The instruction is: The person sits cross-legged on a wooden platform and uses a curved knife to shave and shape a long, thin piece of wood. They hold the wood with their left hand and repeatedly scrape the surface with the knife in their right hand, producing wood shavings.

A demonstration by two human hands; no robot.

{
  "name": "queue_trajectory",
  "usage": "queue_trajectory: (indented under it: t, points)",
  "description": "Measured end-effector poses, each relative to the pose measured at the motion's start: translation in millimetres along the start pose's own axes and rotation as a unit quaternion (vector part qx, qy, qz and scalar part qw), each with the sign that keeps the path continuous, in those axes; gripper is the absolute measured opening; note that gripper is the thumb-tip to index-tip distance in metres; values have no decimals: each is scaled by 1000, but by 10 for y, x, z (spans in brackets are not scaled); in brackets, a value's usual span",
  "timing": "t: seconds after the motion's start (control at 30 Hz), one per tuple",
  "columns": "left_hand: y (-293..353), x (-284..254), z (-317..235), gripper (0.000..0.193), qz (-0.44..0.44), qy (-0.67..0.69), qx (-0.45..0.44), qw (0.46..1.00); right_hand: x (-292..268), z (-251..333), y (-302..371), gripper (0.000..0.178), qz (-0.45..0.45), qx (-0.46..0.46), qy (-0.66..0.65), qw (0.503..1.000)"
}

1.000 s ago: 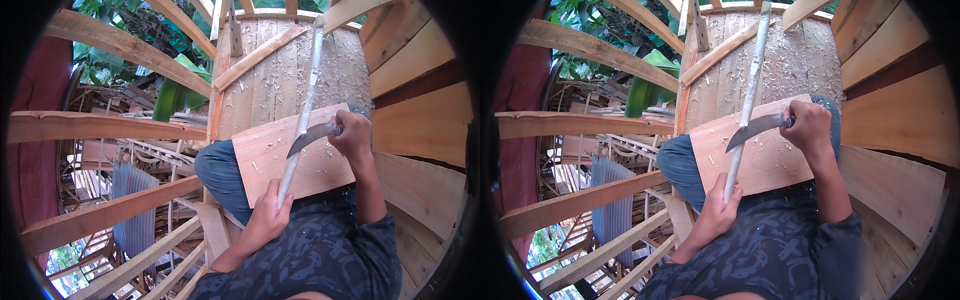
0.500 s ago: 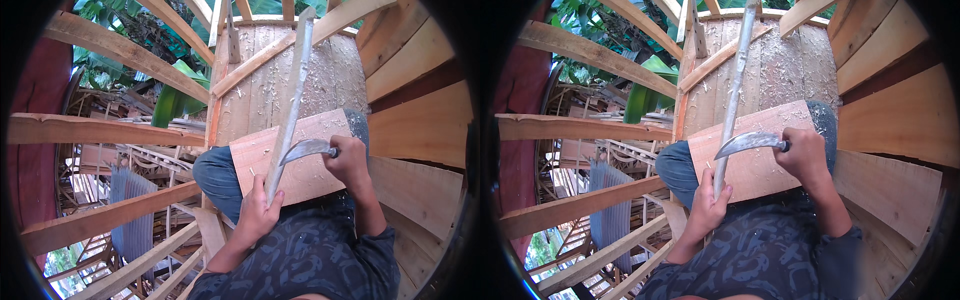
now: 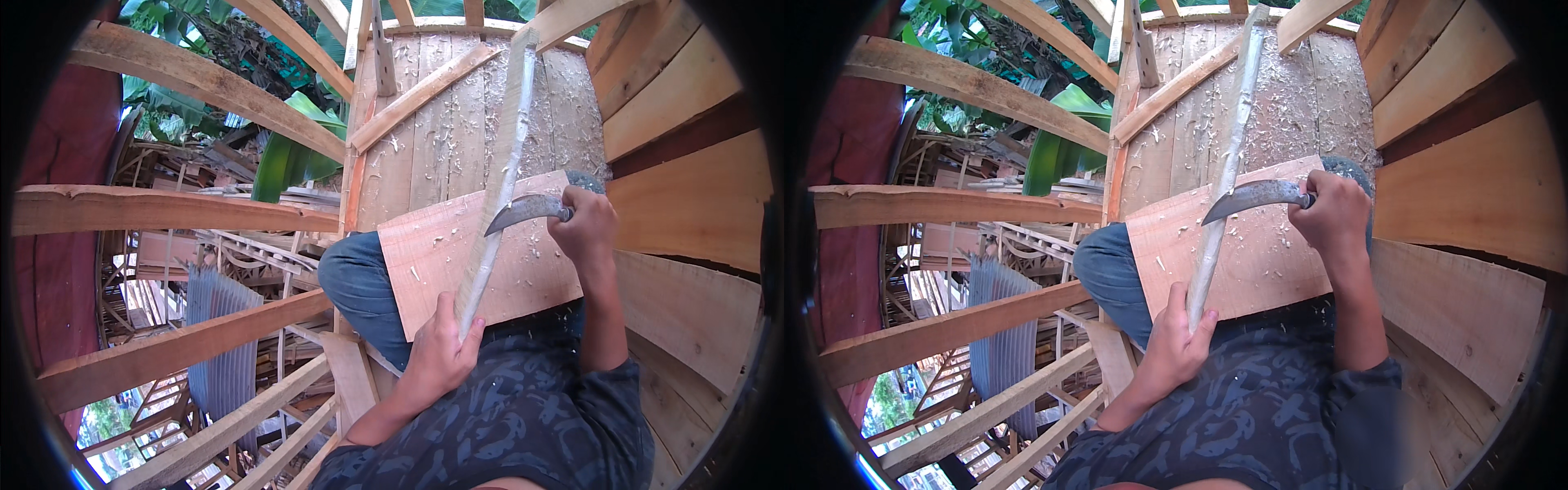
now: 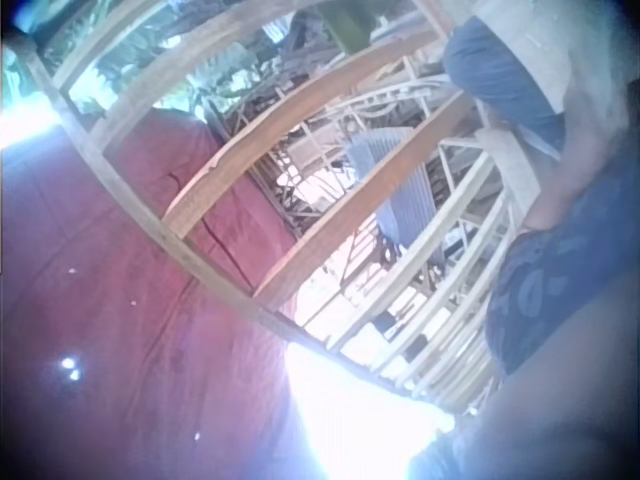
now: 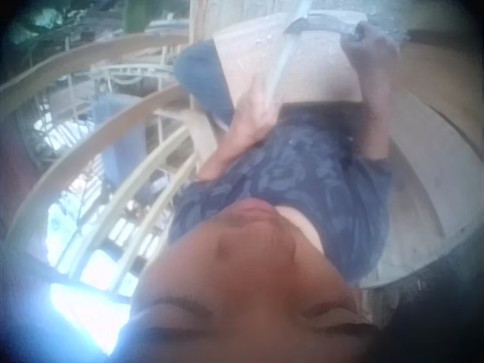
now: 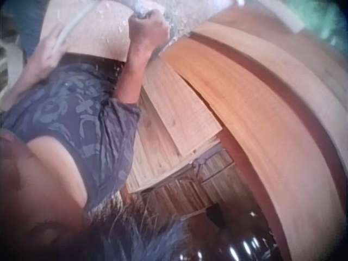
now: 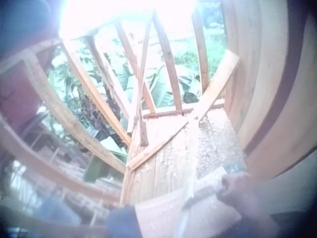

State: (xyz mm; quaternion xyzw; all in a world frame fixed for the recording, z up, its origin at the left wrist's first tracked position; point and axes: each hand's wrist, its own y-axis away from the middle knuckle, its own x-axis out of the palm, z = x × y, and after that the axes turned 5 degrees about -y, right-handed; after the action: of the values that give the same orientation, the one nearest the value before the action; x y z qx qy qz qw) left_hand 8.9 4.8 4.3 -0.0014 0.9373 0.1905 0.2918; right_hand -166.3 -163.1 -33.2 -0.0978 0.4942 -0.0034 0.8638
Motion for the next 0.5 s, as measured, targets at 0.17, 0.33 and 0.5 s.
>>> queue_trajectory:
  t: [0.17,0.33,0.5]
  points:
    - [44,-45,-12,35,2,17,-24,1000,177,-220,-198,22,-63,19,2,998]
    - [151,57,105,39,50,-19,-20,998,-229,-745,-578,34,-55,170,-146,973]
    - [18,50,143,36,30,12,-37,999,-57,-240,57,26,35,-68,-122,990]
